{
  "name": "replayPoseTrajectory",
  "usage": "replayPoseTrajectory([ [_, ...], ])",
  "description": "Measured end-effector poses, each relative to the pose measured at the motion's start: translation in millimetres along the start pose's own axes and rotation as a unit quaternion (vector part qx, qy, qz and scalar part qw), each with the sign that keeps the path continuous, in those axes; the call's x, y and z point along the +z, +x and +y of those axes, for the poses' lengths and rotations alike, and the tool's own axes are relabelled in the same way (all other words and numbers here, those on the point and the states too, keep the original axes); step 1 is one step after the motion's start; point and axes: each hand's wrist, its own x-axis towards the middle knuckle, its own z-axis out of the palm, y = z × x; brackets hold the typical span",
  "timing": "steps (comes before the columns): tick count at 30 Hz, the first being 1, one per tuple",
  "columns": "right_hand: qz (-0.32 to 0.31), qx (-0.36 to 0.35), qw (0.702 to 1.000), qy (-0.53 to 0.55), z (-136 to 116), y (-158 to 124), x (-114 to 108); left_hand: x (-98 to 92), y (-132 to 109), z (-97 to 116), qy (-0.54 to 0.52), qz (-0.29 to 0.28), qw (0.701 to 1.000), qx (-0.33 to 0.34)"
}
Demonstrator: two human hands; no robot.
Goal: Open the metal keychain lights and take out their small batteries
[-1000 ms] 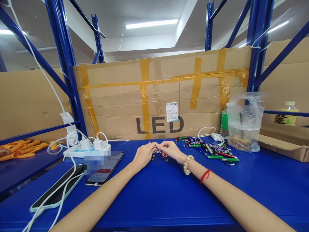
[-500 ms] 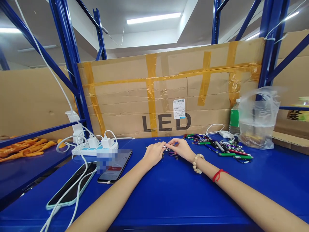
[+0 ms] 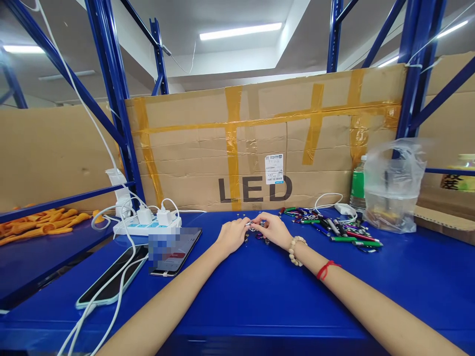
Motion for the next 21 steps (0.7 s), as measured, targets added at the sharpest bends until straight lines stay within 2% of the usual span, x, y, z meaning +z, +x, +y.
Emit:
replayPoseTrajectory([
  [5,-0.012,-0.017,1.000,-0.005,2,1,-4,1.0,-1,-2,-0.058,0.004,0.998,0.015],
  [9,-0.035,-0.041,0.997,-0.050,0,2,-14,1.8,-1,-4,-0.107,0.006,0.993,0.044],
  [14,-0.060,-0.079,0.989,-0.110,-6,4,-30,1.7,-1,-3,-0.106,0.014,0.990,0.087],
  [21,-0.042,-0.102,0.985,-0.133,-6,6,-35,3.0,2,-3,-0.110,0.016,0.987,0.114],
])
